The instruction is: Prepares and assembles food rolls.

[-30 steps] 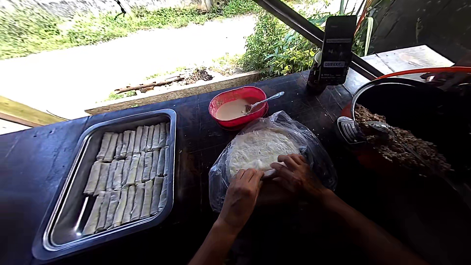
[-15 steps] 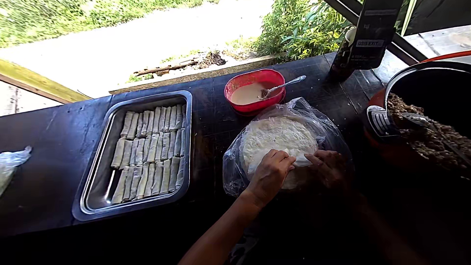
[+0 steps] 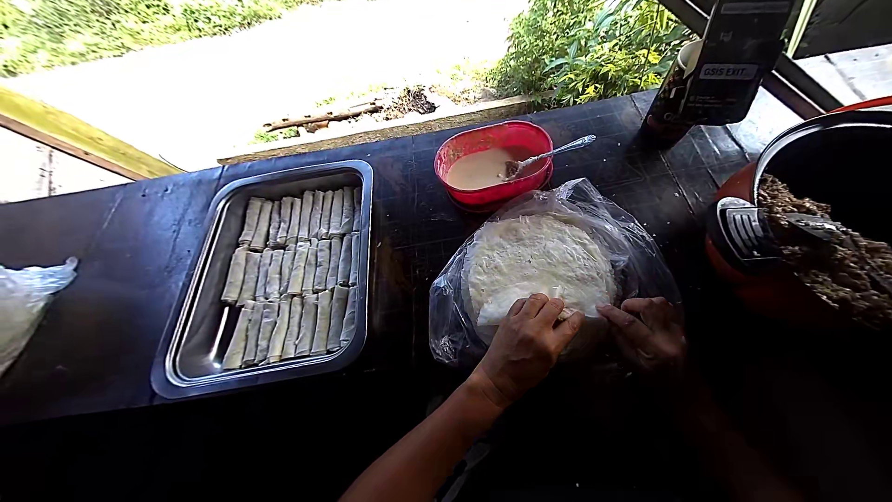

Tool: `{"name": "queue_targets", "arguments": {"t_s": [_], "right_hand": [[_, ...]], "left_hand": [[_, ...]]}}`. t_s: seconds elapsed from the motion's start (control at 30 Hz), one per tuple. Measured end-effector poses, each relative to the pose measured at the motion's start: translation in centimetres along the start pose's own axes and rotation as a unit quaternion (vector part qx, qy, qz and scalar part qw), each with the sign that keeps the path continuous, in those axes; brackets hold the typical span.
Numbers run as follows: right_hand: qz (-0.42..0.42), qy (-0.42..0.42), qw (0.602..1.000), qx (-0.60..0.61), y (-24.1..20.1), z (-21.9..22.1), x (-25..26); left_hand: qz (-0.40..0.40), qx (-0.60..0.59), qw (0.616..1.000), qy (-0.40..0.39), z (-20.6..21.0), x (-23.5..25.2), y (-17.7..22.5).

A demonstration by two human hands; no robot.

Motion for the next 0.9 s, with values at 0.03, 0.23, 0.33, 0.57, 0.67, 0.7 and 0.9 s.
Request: {"name": "queue_targets", "arguments": {"t_s": [0.03, 0.23, 0.33, 0.57, 0.67, 0.7, 0.9], "right_hand": [[0.003, 0.009, 1.000, 0.018, -0.4, 0.1, 0.2], [-0.036, 0.006, 0.996, 0.085, -3.2, 1.7, 1.7], [-0.065, -0.023, 0.995, 0.073, -4.0, 2.9, 1.8], [-0.050, -0.101, 0.993, 0.028, -5.0, 2.9, 3.4], [-0.039, -0.167, 0.985, 0.008, -6.0, 3.3, 4.5], [-0.036, -0.181, 0.983, 0.007, -6.4, 3.6, 4.7], [-0.048, -0.172, 0.983, 0.036, -6.6, 4.5, 4.0]], "left_hand": [[-0.001, 0.001, 1.000, 0.000, 0.0, 0.1, 0.0], [-0.076, -0.113, 0.991, 0.020, -1.3, -0.2, -1.2], [-0.115, -0.145, 0.982, 0.047, -2.7, -1.1, -2.1], [-0.121, -0.071, 0.990, 0.007, -4.5, -2.8, -4.0], [-0.109, -0.051, 0.992, -0.028, -3.9, -2.7, -4.1], [-0.107, -0.047, 0.992, -0.037, -3.6, -2.7, -4.1], [-0.103, -0.013, 0.994, -0.043, -3.2, -2.7, -3.6]]}}
Point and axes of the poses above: each hand's wrist, its own x-axis towards the middle knuckle, its own z-axis out of the palm, y = z × x, the point moved 4 cm from there along x, towards the middle knuckle, and after that the axes turned 5 degrees about z, right-handed, at the moved point
